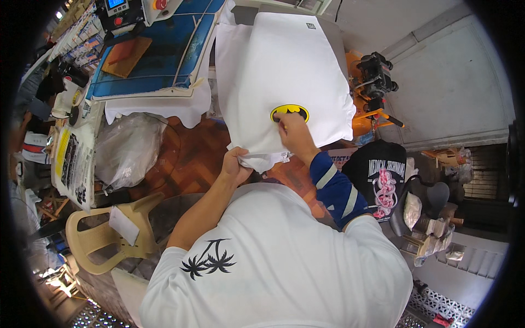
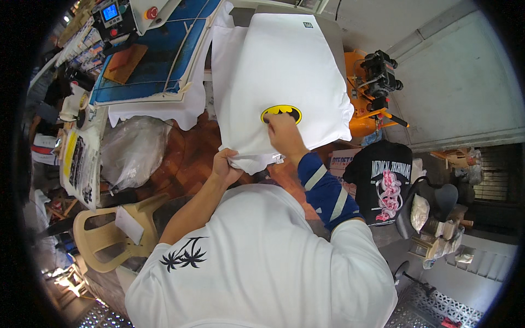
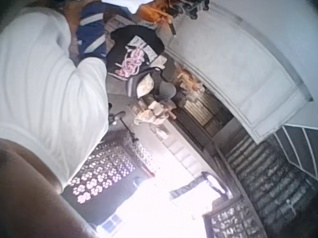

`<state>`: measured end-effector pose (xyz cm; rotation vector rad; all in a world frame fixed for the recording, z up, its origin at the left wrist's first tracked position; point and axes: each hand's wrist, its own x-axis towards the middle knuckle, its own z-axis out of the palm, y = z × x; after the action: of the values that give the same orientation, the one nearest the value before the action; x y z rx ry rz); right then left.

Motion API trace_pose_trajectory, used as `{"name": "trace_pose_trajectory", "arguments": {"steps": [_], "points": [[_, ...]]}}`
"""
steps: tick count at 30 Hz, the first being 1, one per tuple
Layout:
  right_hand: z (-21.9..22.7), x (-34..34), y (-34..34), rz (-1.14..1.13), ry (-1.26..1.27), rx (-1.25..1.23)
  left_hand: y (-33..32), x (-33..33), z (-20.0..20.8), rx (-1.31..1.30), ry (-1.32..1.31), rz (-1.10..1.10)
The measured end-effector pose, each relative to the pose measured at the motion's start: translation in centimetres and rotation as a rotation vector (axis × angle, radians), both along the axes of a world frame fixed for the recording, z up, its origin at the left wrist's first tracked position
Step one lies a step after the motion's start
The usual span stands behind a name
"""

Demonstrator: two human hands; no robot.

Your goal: The person places white t-shirts onto a heat press machine, aligns them, and operates the press to apply a Batman logo. They then remove the shirts, inspect the printed logos, and repeat the process with additional shirts.

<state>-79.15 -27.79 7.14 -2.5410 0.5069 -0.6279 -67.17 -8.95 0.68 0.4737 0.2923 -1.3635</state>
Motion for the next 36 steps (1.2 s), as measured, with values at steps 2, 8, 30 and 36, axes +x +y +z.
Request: {"name": "trace_pose_trajectory", "arguments": {"steps": [2, 8, 30, 36], "points": [[-0.4, -0.4, -3.0, -0.169, -0.039, 0.061, 0.1, -0.1, -0.7, 0.040, -0.040, 0.007], [0.0, -13.8, -20.5, -0.820, -0.226, -0.339, 2.0, 1.3, -4.4, 0.534, -1.025, -0.545], [-3.9, -23.7, -4.3, -0.783, -0.179, 0.575, -5.6, 23.8, 22.8, 1.175, -2.564, 0.684], [-10.3, -19.2, -10.6, -0.727, -0.253, 0.221, -5.7, 5.6, 5.0, 0.972, -2.255, -0.043]]}}
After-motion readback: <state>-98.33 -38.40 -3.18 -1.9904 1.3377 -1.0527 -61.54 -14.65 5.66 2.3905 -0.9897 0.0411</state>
